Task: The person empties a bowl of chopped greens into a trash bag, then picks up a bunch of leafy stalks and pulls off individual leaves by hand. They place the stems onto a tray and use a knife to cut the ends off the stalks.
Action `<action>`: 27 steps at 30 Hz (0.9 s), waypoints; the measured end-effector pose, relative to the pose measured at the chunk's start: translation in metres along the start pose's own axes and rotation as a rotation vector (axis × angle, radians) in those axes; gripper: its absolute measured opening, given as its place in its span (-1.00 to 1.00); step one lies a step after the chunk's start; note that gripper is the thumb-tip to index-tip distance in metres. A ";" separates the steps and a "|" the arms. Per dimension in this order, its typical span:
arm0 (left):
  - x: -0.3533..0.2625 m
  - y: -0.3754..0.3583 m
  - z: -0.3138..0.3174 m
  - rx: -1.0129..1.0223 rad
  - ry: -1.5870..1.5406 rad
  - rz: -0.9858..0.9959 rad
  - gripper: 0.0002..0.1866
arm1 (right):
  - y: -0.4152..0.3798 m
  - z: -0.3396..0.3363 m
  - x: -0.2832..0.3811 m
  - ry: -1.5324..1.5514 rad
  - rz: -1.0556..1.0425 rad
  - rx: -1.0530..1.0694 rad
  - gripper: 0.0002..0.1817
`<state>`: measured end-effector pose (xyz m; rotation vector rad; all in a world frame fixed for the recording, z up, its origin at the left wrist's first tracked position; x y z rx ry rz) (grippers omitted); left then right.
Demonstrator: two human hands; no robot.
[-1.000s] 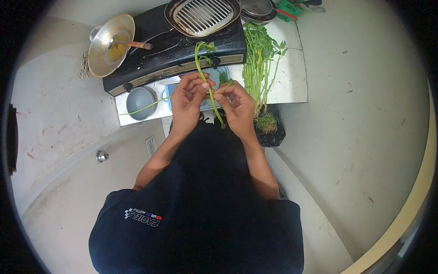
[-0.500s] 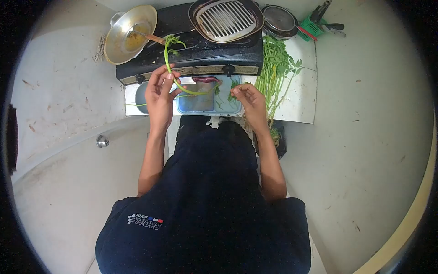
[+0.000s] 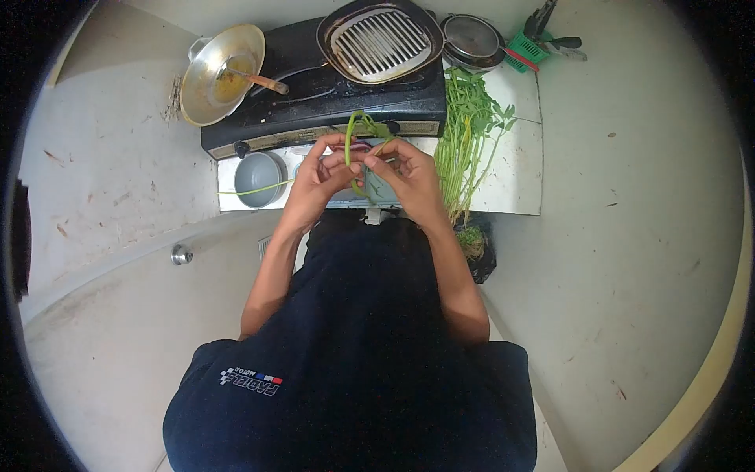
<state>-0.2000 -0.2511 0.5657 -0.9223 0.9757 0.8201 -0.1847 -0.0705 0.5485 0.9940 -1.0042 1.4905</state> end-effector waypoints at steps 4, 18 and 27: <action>-0.001 0.003 0.001 0.054 0.014 -0.016 -0.46 | -0.001 -0.001 0.006 -0.017 -0.029 -0.042 -0.89; -0.008 0.007 0.006 0.040 0.010 0.005 -0.43 | -0.001 -0.010 0.005 0.056 -0.003 -0.055 -0.89; -0.003 0.008 0.007 0.017 -0.027 -0.007 -0.47 | -0.003 -0.009 0.003 0.018 0.023 -0.008 -0.86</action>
Point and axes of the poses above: each hand's wrist, its own y-axis towards the middle knuckle, its own z-axis out of the palm, x = y × z, the point moved 2 cm from there along y, towards the middle knuckle, and after that the axes turned 2 degrees about y, right-handed, at the moved point
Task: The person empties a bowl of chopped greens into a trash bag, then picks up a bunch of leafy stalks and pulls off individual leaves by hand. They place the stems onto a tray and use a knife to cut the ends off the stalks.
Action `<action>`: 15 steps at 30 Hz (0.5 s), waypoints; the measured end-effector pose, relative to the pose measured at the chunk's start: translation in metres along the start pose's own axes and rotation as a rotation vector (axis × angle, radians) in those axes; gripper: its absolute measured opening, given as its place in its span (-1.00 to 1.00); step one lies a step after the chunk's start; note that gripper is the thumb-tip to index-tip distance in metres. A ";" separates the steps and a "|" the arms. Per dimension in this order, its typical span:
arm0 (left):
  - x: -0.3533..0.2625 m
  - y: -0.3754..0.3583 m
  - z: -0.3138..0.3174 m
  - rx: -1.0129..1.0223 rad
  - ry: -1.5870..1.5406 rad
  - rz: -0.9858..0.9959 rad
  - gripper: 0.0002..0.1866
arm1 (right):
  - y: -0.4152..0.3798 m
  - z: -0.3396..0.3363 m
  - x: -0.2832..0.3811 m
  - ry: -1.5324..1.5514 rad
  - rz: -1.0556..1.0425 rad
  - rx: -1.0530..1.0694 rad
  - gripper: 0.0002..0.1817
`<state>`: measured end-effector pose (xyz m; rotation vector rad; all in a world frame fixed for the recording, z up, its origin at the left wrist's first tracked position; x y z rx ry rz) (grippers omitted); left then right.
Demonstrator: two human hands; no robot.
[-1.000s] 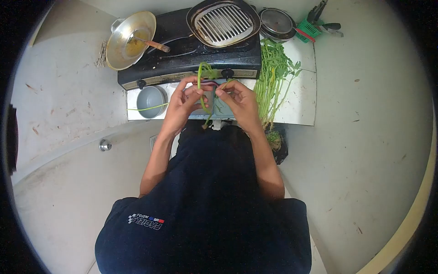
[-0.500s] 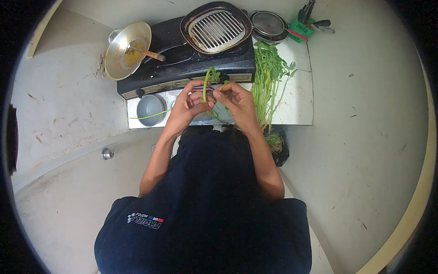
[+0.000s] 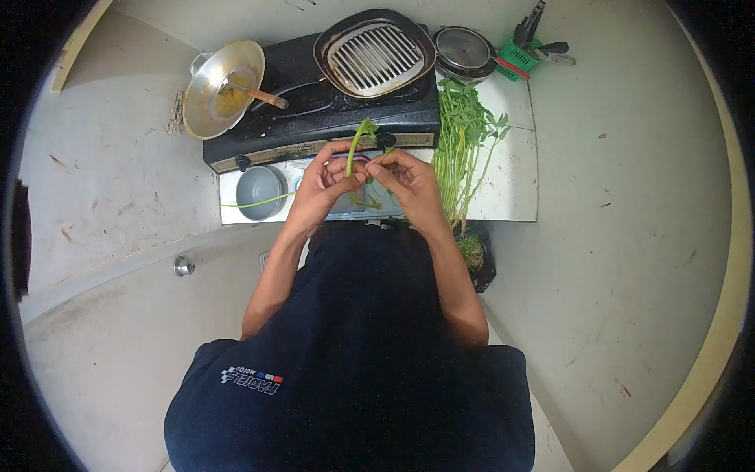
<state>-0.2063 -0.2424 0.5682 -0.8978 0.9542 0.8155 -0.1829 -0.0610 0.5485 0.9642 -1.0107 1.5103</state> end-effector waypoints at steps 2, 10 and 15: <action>0.000 0.000 0.001 0.002 -0.001 0.003 -0.47 | 0.000 0.001 0.002 -0.020 -0.015 0.006 -0.86; 0.002 0.001 -0.002 0.006 0.006 0.053 -0.45 | -0.002 0.005 -0.007 -0.109 -0.073 0.011 -0.84; -0.003 0.004 -0.010 -0.074 0.098 0.086 -0.50 | -0.002 0.004 -0.007 0.007 -0.055 0.044 -0.86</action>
Point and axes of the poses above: each hand's wrist, its own y-axis towards the middle knuckle, its own z-axis out of the palm, x = y × z, the point moved 2 cm from there along y, towards the middle knuckle, and after that the axes turned 2 degrees about y, right-handed, at the moved point
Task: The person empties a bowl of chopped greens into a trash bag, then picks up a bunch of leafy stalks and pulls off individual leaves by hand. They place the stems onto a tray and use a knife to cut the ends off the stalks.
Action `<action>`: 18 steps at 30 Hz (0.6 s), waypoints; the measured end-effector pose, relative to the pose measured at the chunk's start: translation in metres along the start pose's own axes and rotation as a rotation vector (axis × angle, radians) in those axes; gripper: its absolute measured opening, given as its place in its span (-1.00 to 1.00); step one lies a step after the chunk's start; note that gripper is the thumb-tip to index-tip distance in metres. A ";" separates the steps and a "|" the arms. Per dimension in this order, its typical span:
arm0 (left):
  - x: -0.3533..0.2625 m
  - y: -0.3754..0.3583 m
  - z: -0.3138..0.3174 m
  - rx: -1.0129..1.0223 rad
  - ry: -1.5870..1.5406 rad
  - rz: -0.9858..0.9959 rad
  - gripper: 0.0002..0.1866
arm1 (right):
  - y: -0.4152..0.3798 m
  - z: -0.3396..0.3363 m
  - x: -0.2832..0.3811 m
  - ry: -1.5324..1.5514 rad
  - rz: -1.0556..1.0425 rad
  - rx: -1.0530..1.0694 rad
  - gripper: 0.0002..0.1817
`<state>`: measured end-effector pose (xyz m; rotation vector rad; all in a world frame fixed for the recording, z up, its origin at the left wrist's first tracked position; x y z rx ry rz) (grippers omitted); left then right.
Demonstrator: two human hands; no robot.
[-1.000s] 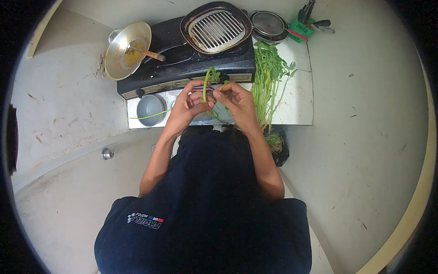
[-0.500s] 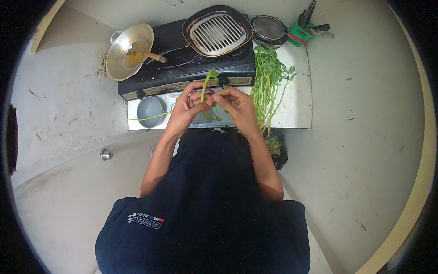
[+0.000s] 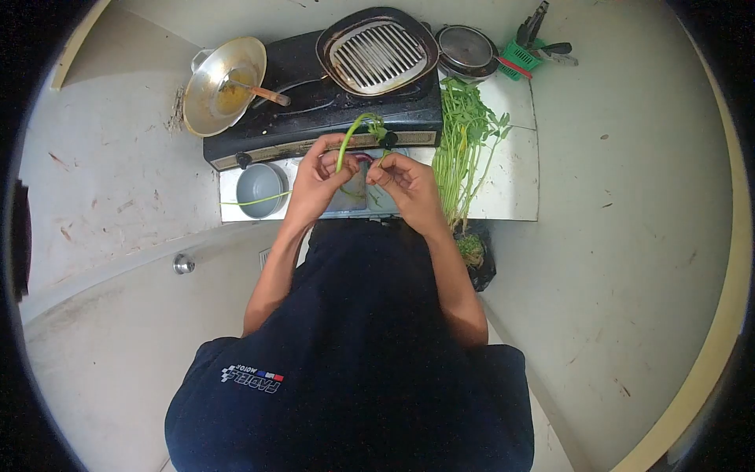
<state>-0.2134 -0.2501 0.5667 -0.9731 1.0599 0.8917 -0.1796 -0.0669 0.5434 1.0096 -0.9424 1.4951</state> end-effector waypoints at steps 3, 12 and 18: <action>0.000 0.001 -0.013 -0.033 0.000 0.028 -0.53 | 0.002 -0.006 -0.002 0.003 -0.002 -0.048 -0.84; 0.005 -0.005 -0.039 -0.101 -0.217 -0.033 -0.66 | 0.008 -0.083 -0.121 -0.931 0.114 -0.082 -0.79; 0.002 -0.010 -0.041 -0.123 -0.285 -0.047 -0.67 | 0.014 -0.086 -0.158 -1.176 0.029 -0.068 -0.77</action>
Point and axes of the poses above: each hand's wrist, its own y-axis towards the middle knuckle, its own z-axis out of the palm, x = y × z, the point moved 2 cm from there along y, towards the middle knuckle, and after that the axes turned 2 degrees about y, right-handed, at the moved point
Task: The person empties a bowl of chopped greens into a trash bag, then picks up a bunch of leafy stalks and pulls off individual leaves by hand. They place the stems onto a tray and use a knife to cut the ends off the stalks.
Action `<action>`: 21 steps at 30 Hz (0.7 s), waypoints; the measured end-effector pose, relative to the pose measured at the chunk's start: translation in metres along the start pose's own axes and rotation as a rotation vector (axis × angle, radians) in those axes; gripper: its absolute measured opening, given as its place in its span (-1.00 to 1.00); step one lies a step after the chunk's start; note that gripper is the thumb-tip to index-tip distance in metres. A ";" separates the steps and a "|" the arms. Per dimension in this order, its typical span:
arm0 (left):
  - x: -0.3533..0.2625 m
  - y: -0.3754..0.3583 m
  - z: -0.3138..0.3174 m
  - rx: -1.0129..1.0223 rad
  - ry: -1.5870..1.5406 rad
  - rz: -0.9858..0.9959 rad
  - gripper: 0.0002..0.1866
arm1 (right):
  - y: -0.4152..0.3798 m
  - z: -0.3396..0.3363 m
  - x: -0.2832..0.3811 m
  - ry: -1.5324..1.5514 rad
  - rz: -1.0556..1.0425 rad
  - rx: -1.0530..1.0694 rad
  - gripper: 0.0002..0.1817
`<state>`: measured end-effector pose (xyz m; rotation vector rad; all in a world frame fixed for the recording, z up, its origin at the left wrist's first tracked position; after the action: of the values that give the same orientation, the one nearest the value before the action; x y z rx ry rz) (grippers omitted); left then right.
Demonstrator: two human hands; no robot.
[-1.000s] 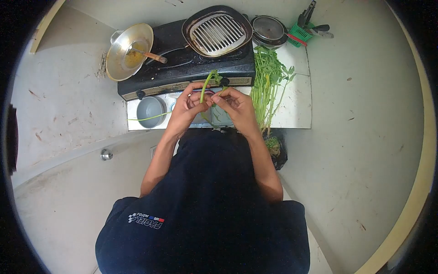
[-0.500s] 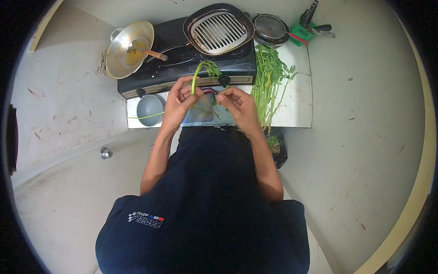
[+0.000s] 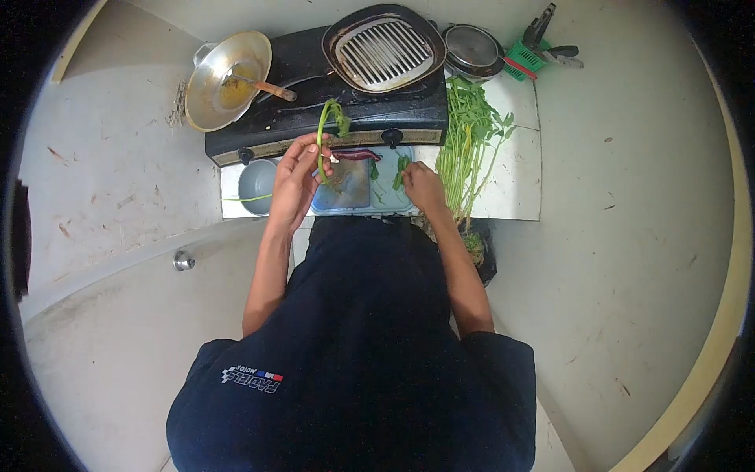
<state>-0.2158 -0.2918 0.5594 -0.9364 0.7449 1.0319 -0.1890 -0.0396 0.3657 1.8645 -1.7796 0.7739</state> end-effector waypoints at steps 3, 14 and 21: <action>-0.003 -0.001 -0.001 -0.006 -0.042 0.007 -0.72 | 0.001 0.018 -0.013 -0.164 0.048 0.128 -0.73; -0.006 -0.008 -0.014 -0.063 0.000 0.000 -0.73 | -0.021 0.016 -0.007 -0.056 0.147 0.067 -0.71; -0.003 -0.009 -0.008 -0.042 -0.006 -0.027 -0.75 | -0.033 0.037 -0.009 -0.294 -0.078 0.016 -0.61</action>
<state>-0.2093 -0.3022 0.5615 -0.9770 0.7060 1.0292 -0.1531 -0.0555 0.3340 2.1346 -1.8616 0.5069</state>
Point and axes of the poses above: each hand's wrist, its own y-axis towards the middle knuckle, its own z-axis out of the palm, x = y × z, the point moved 2 cm from there along y, towards the middle knuckle, and after that the axes turned 2 degrees about y, right-handed, at the moved point
